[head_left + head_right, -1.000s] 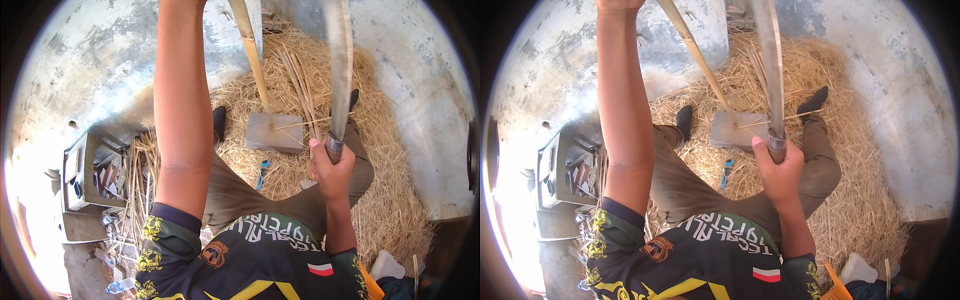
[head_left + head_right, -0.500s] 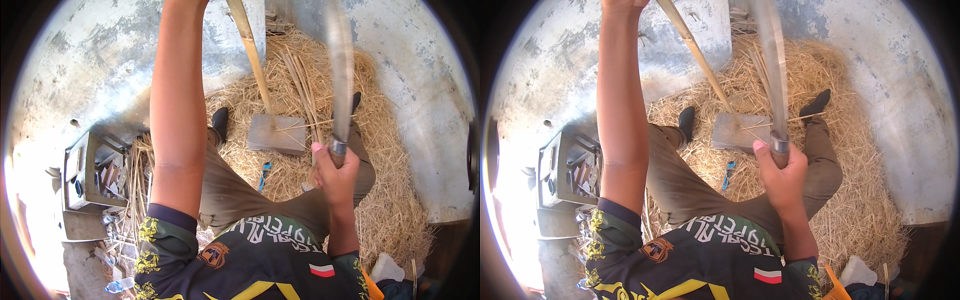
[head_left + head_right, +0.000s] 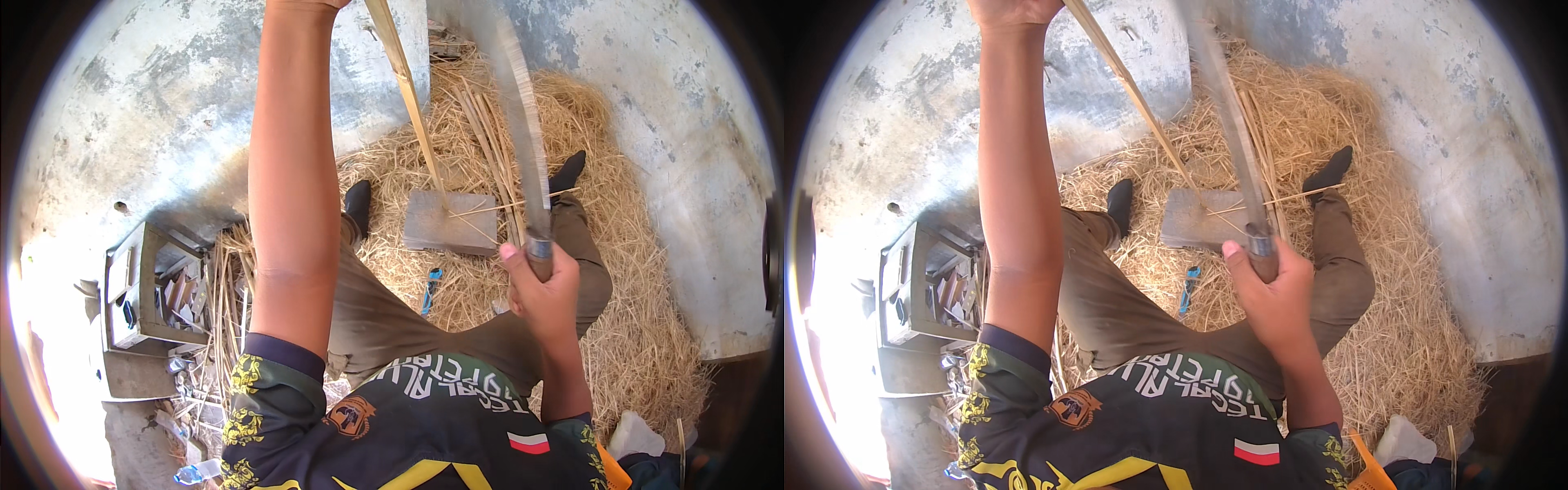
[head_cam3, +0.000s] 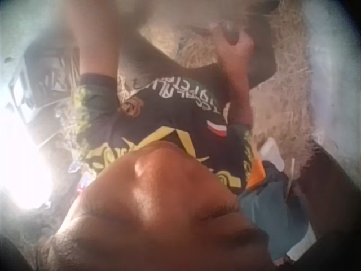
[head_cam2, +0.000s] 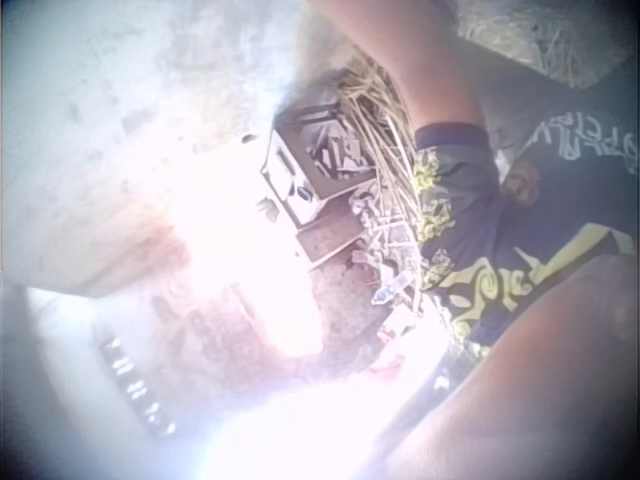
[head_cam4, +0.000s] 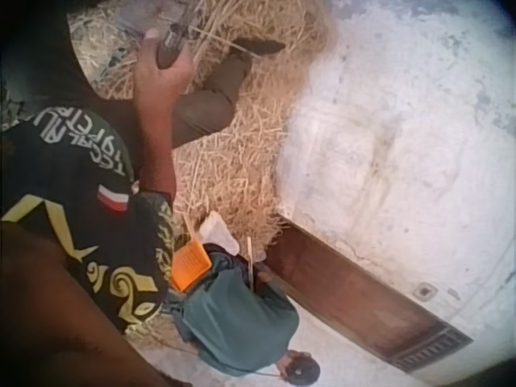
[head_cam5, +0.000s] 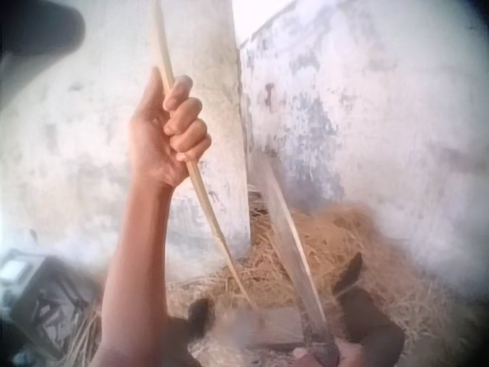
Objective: The person sits on a straw-covered floor and uses a large knife to split a long bamboo pole into thin strips. They then switch to a smaller utility knife to further refine and smooth the edges of the bamboo strips.
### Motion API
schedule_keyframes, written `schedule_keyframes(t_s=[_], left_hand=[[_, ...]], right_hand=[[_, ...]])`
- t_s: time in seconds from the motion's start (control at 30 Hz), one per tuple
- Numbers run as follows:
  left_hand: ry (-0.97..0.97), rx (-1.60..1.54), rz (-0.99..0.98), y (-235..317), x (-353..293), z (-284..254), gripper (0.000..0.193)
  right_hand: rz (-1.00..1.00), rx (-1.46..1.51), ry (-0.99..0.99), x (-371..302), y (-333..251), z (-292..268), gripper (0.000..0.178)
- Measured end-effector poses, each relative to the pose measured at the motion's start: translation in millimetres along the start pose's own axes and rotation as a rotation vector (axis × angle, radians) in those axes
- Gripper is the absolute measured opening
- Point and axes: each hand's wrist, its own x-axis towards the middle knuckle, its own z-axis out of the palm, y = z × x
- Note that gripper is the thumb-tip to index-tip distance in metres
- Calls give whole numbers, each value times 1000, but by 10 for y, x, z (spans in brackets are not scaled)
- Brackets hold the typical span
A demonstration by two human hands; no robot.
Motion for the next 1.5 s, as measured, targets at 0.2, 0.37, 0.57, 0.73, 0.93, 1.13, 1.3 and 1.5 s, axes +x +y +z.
schedule_keyframes(t_s=[0.2,0.37,0.57,0.73,0.93,1.13,1.3,1.5], left_hand=[[152,-543,-67,-104,29,247,53],[-128,-76,-34,-18,34,51,53],[-201,-121,-50,-33,62,23,50],[-205,-85,-40,-28,79,-41,49],[-171,-41,-30,7,64,-31,49],[-164,-30,-2,-6,38,-103,50],[-156,-39,-15,40,-5,-122,51],[12,82,22,-98,47,60,51]], right_hand=[[22,-199,-113,76,470,-4,24],[79,-411,-147,129,236,-139,25],[503,231,-314,71,233,-100,25],[502,355,-364,122,137,-51,21],[91,261,-92,115,142,220,21],[158,-156,-248,251,334,38,20],[219,13,-158,127,-134,-52,21],[52,-55,-57,143,201,107,20]])
